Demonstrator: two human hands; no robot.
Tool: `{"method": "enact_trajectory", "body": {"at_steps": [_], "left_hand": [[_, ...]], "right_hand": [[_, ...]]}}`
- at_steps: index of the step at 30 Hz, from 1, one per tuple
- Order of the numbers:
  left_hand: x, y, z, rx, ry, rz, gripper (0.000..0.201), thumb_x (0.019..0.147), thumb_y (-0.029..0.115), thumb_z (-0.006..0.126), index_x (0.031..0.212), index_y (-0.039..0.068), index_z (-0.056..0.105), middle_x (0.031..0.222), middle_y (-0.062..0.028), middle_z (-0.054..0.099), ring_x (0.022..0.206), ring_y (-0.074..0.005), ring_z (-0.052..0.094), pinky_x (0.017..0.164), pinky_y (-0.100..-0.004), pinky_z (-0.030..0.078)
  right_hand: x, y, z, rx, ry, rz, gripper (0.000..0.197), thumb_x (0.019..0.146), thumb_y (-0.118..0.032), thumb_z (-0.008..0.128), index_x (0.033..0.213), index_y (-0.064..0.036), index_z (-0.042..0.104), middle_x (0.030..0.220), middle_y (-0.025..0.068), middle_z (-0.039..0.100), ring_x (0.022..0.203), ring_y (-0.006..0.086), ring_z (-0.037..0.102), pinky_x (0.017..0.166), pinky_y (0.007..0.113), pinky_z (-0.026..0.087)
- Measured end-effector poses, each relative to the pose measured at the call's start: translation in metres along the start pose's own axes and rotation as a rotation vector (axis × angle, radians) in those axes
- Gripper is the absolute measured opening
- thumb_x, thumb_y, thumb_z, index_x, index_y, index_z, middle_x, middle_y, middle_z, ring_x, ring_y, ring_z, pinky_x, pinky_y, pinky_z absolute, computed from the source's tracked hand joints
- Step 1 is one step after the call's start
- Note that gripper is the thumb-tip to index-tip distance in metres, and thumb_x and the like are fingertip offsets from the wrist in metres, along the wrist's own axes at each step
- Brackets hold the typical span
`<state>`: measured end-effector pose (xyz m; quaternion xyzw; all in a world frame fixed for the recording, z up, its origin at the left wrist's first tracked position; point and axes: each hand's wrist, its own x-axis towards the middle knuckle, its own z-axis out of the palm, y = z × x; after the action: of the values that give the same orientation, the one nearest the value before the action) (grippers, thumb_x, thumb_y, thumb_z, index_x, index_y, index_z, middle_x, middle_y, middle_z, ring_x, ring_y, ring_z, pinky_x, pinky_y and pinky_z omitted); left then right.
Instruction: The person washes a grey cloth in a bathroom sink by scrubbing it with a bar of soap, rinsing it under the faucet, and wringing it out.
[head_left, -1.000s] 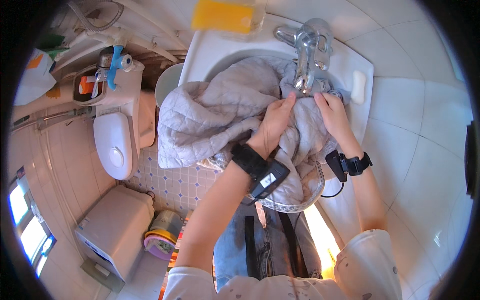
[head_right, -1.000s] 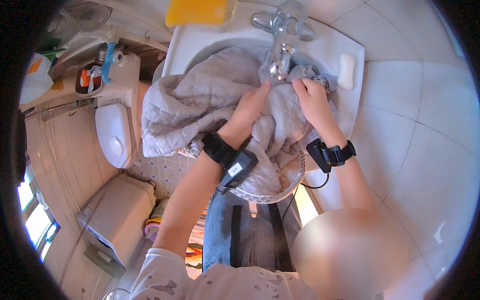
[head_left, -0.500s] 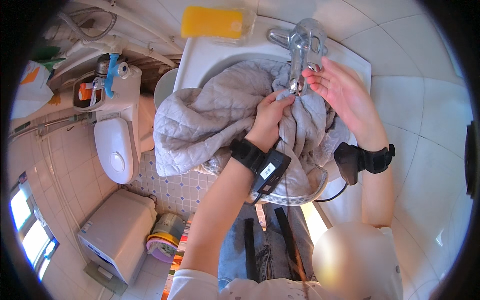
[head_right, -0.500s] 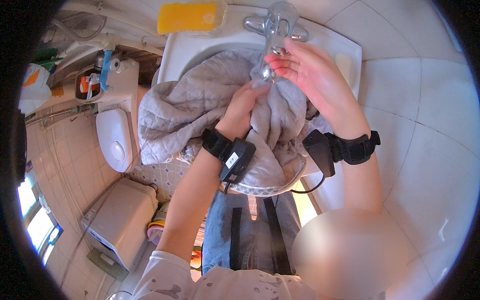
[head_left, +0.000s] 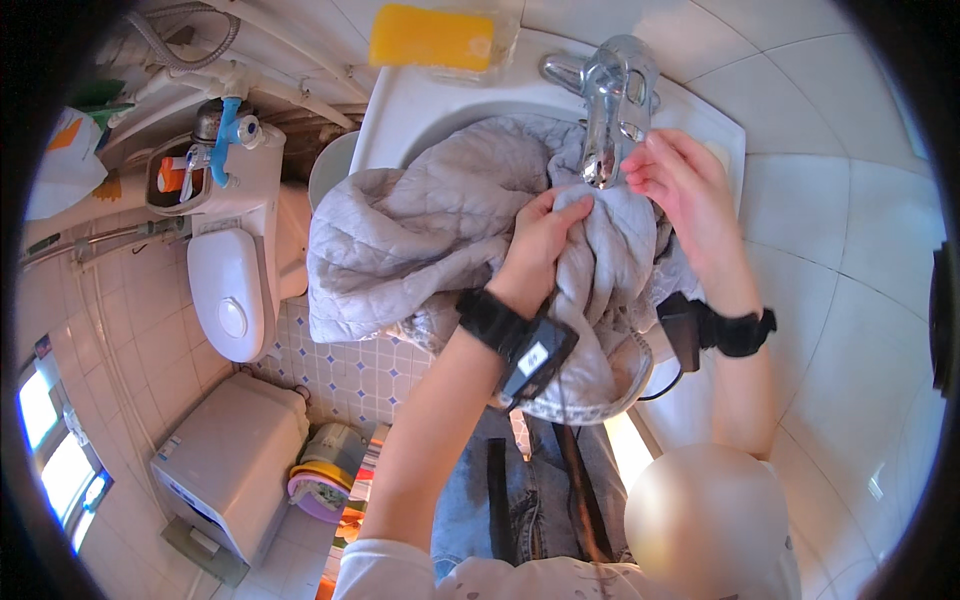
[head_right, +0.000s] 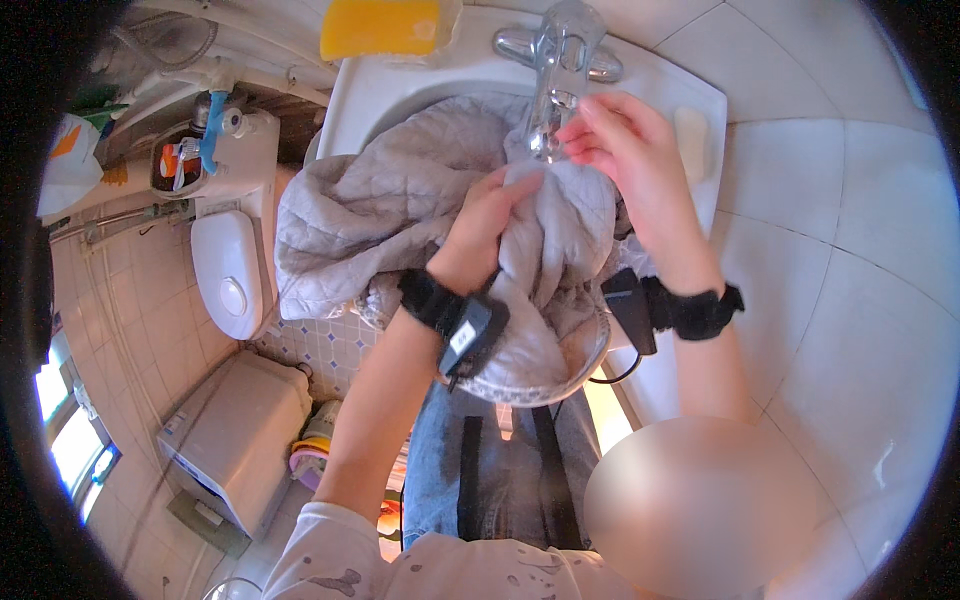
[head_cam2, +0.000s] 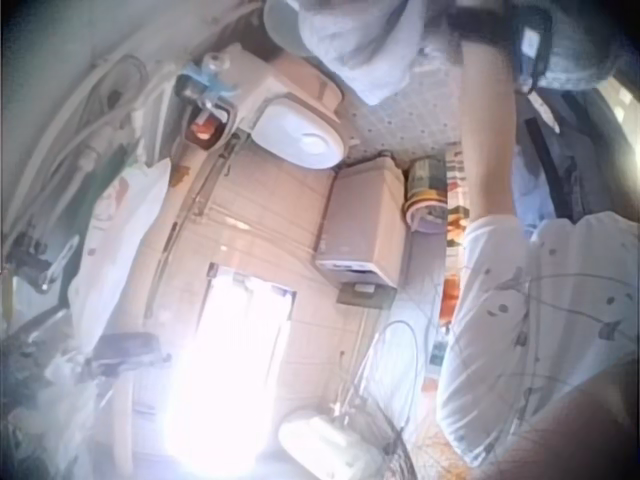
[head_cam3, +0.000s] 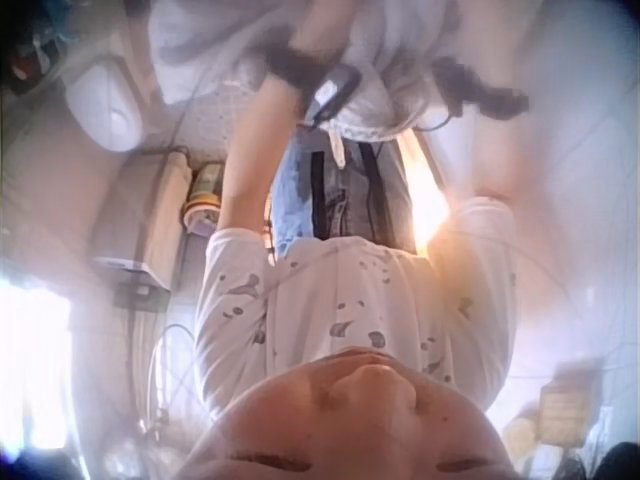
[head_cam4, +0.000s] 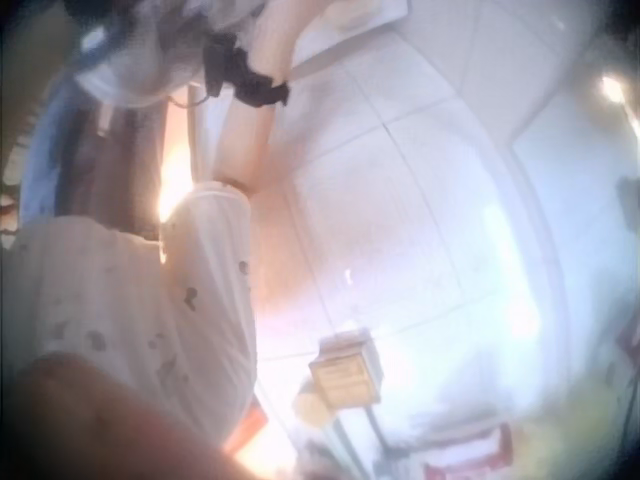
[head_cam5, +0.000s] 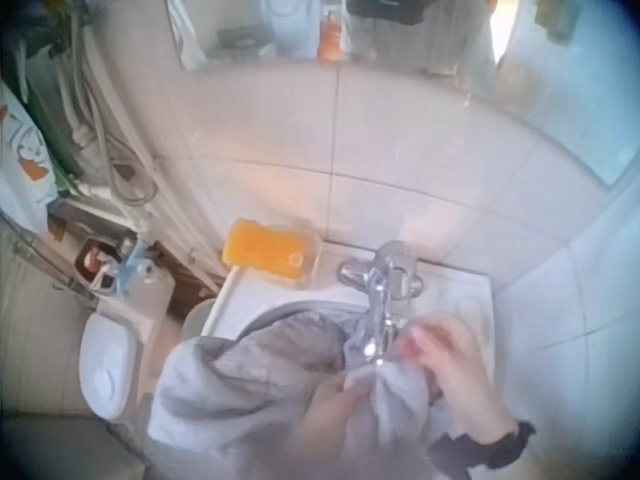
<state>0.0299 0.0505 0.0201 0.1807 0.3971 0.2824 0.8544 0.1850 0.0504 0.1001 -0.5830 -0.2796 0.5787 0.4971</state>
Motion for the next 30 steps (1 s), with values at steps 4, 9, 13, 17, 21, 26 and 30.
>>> {"method": "enact_trajectory", "body": {"at_steps": [4,9,13,17,21,26,30], "left_hand": [[-0.045,-0.009,0.013,0.355,0.134,0.214,0.02,0.087,0.017,0.054,0.097,-0.001,0.057,0.084,-0.0018,0.058,0.075,-0.0067,0.05,0.067,-0.0216,0.041],[-0.089,-0.012,0.022,0.472,0.321,0.32,0.026,0.091,0.022,0.049,0.078,0.0,0.048,0.068,0.0021,0.045,0.064,-0.0043,0.037,0.054,-0.0211,0.032],[-0.081,-0.026,0.025,0.344,0.444,0.319,0.034,0.094,0.028,0.043,0.068,0.005,0.041,0.065,0.0042,0.041,0.062,-0.0038,0.034,0.053,-0.0218,0.029],[-0.051,-0.034,0.007,0.16,0.446,0.141,0.036,0.094,0.032,0.04,0.073,0.006,0.051,0.069,0.0032,0.047,0.064,-0.0053,0.038,0.057,-0.023,0.033],[-0.052,-0.035,0.011,0.199,0.452,0.106,0.036,0.093,0.032,0.041,0.073,0.004,0.054,0.067,0.0019,0.05,0.064,-0.0054,0.041,0.057,-0.0226,0.035],[-0.048,-0.039,-0.004,0.207,0.421,0.185,0.042,0.094,0.031,0.04,0.065,0.003,0.05,0.06,0.0018,0.046,0.058,-0.0062,0.038,0.052,-0.0247,0.033],[-0.051,-0.034,0.01,0.277,0.384,0.248,0.046,0.094,0.032,0.039,0.06,0.002,0.045,0.059,0.0011,0.044,0.056,-0.0084,0.037,0.052,-0.0281,0.033]], "right_hand": [[-0.037,0.047,-0.006,-0.409,0.209,-0.199,0.019,0.087,-0.018,0.055,0.094,-0.0012,0.059,0.081,0.0026,0.059,0.077,0.0073,0.053,0.07,0.021,0.042],[-0.076,0.069,0.019,-0.497,0.174,-0.099,0.026,0.085,-0.021,0.057,0.074,0.0015,0.053,0.06,0.0002,0.044,0.06,0.0058,0.036,0.051,0.024,0.032],[-0.067,0.071,0.037,-0.481,0.192,-0.121,0.036,0.083,-0.022,0.058,0.059,0.0008,0.043,0.05,0.0088,0.038,0.047,0.0159,0.038,0.046,0.03,0.03],[-0.07,0.075,0.048,-0.734,-0.006,-0.332,0.033,0.084,-0.021,0.054,0.061,0.0007,0.045,0.057,0.0198,0.046,0.051,0.037,0.045,0.047,0.037,0.034],[-0.049,0.087,0.04,-0.716,0.02,-0.181,0.03,0.085,-0.023,0.052,0.066,0.0007,0.048,0.058,0.0214,0.047,0.054,0.0379,0.049,0.047,0.039,0.036],[-0.073,0.08,0.042,-0.807,-0.12,-0.22,0.03,0.086,-0.026,0.051,0.07,-0.0007,0.052,0.059,0.0197,0.05,0.055,0.0366,0.051,0.048,0.039,0.038],[-0.024,0.098,0.017,-0.777,-0.13,-0.139,0.032,0.088,-0.027,0.048,0.072,0.0001,0.053,0.058,0.0192,0.05,0.054,0.0363,0.051,0.049,0.038,0.038]]}}
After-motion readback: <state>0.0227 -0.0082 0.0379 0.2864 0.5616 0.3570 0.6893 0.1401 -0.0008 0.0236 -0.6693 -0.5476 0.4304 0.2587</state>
